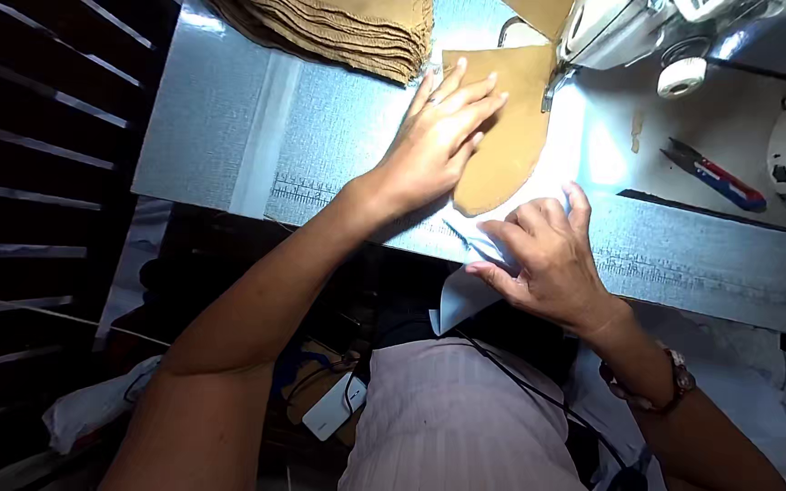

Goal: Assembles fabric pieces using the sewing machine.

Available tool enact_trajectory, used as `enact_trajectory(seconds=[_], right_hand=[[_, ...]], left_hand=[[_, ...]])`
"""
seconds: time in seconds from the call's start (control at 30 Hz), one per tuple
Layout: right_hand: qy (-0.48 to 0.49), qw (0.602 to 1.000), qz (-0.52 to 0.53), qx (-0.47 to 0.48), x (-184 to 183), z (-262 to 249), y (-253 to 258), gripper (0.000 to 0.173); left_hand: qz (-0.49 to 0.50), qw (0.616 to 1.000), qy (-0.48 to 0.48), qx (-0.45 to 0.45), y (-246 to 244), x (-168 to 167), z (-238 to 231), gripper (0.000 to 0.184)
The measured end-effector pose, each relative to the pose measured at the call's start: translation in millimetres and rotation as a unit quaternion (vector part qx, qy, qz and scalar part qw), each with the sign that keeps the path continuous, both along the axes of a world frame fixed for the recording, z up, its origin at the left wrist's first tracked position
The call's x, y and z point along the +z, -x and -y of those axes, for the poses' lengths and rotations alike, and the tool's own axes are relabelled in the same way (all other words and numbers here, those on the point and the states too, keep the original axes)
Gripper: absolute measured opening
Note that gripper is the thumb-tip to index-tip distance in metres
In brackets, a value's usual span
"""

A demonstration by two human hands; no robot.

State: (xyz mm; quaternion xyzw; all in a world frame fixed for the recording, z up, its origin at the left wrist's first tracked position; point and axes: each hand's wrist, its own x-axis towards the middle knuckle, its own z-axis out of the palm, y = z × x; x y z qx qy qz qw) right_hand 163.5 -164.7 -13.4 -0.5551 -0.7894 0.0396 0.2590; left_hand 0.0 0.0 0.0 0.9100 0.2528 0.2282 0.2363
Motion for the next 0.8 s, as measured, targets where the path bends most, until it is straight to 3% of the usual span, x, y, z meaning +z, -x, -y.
enact_trajectory(seconds=[0.23, 0.4, 0.5, 0.67, 0.8], right_hand=[[-0.004, 1.0, 0.002, 0.005, -3.5, 6.3, 4.6, 0.044], [-0.014, 1.0, 0.001, -0.014, -4.2, 8.0, 6.8, 0.047], [-0.021, 0.999, 0.008, -0.027, -3.6, 9.3, 8.1, 0.045], [-0.026, 0.999, -0.024, -0.04, -6.5, 13.3, 5.1, 0.041], [-0.034, 0.998, -0.03, -0.048, -7.4, 13.1, 5.7, 0.041]], left_hand=[[0.076, 0.995, -0.064, -0.015, 60.6, -17.3, 35.4, 0.026], [0.069, 0.993, -0.084, -0.046, 50.9, -20.8, 41.3, 0.026], [0.061, 0.996, -0.06, -0.038, 37.2, -20.0, 43.0, 0.037], [0.039, 0.992, -0.113, -0.044, 31.7, -24.4, 46.3, 0.023], [0.043, 0.993, -0.104, -0.046, 34.7, -23.1, 46.5, 0.027]])
